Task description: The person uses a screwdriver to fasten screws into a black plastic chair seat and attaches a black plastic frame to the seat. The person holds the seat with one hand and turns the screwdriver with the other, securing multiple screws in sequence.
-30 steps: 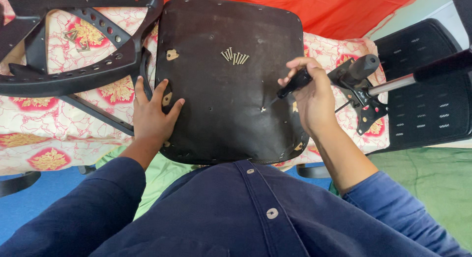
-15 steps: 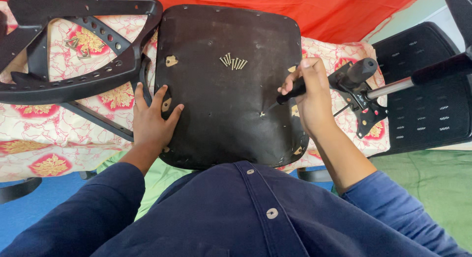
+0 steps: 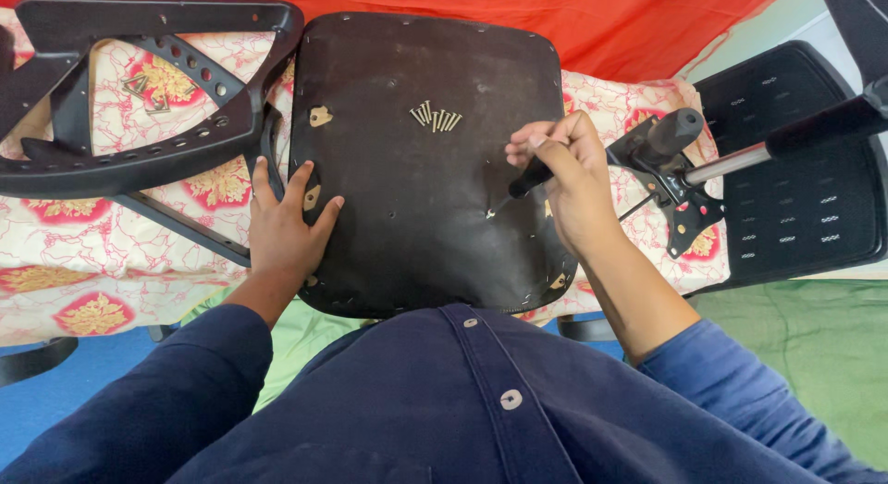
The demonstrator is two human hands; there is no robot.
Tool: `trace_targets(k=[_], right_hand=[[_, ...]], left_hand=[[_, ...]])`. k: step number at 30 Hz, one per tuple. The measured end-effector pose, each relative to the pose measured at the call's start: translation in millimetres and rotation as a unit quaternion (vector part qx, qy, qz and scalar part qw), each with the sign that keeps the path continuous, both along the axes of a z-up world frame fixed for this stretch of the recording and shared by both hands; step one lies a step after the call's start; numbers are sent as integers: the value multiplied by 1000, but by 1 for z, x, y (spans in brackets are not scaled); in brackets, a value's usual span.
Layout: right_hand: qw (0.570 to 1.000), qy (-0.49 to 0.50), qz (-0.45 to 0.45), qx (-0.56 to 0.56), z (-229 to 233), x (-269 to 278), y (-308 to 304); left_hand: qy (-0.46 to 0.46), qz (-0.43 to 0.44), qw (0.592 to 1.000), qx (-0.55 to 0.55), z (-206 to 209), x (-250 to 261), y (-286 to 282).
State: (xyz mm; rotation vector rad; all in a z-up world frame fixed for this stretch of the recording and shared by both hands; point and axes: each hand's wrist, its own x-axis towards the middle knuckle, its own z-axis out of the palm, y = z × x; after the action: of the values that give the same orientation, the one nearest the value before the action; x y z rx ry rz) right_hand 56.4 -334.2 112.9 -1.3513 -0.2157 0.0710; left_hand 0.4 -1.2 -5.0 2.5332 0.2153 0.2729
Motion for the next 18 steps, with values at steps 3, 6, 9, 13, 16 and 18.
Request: trace_targets(k=[3,6,9,13,16,18], right_hand=[[1000,13,5,18,1,-1,4],[999,39,-34,-16,4,-4,7],[999,45,-3,30,8,-7,4],[999,38,4,8,8,-6,0],[999,32,-10,1,4,-2,-1],[1000,13,-16,9,1,-1,0]], left_hand=[[6,1,1000,-3,-1,0,0],[-6,-6,1000,-4,-1,-1,1],[4,-3,1000,-16,-2,-2,2],[2,-4,1000,-19,-3,-3,3],[-12,-6,1000,-15,-5,-2,3],[-20,-8,1000,-12,-5,-2,3]])
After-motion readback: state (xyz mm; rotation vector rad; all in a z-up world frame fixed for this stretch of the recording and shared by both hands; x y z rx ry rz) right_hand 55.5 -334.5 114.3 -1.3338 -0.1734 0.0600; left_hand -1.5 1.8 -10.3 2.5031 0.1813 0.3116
